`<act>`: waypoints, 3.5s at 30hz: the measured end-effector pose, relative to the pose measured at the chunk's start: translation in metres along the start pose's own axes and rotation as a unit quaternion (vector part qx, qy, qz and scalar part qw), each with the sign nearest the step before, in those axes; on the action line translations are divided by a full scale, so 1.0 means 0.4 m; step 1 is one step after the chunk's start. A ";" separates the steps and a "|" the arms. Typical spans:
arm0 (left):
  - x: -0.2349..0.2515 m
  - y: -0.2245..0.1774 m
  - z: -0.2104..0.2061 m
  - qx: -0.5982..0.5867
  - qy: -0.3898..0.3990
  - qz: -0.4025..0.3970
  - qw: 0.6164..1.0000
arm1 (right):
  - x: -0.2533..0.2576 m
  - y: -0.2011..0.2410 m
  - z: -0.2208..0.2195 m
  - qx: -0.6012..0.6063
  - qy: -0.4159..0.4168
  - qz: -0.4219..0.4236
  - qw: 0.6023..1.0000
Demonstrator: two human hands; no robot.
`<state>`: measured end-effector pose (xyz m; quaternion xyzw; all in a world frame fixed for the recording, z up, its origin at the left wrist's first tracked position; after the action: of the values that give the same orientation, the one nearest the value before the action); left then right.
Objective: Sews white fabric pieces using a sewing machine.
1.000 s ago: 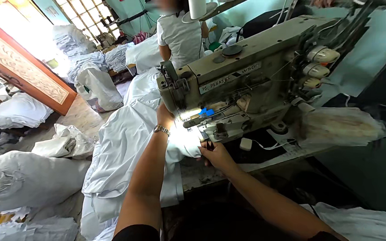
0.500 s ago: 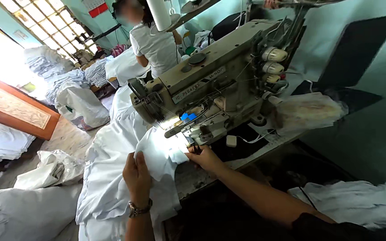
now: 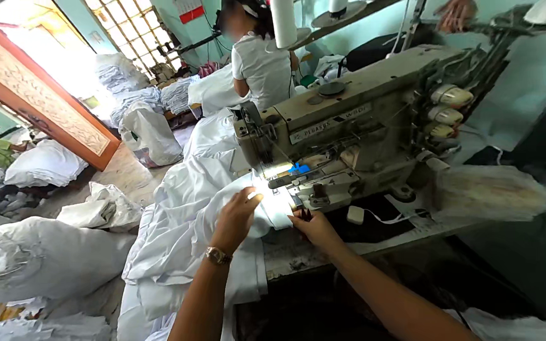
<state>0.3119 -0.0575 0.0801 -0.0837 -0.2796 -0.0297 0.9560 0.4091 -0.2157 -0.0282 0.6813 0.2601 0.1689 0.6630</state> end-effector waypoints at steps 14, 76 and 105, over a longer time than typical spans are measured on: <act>-0.002 0.017 -0.058 -0.018 -0.123 0.007 0.992 | 0.012 -0.014 0.002 0.022 -0.005 -0.001 1.000; -0.009 -0.164 0.202 0.117 -0.325 -0.176 0.922 | 0.039 0.176 -0.036 -0.198 0.101 0.251 0.942; 0.102 -0.079 0.278 -0.199 0.149 -0.066 0.966 | -0.012 0.238 -0.050 -0.302 0.008 0.381 0.874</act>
<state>0.2841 -0.0694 0.1991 -0.2479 -0.1274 -0.1600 0.9469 0.4062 -0.2008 0.0680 0.4926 -0.0779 0.4843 0.7189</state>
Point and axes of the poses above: each hand's wrist, its own x-axis towards the middle knuckle, its own z-axis out of the back of the hand, y = z × x, the point moved 7 cm from there along x, towards the middle knuckle, and after that the axes turned 4 degrees about -y, right-handed, at the moved point
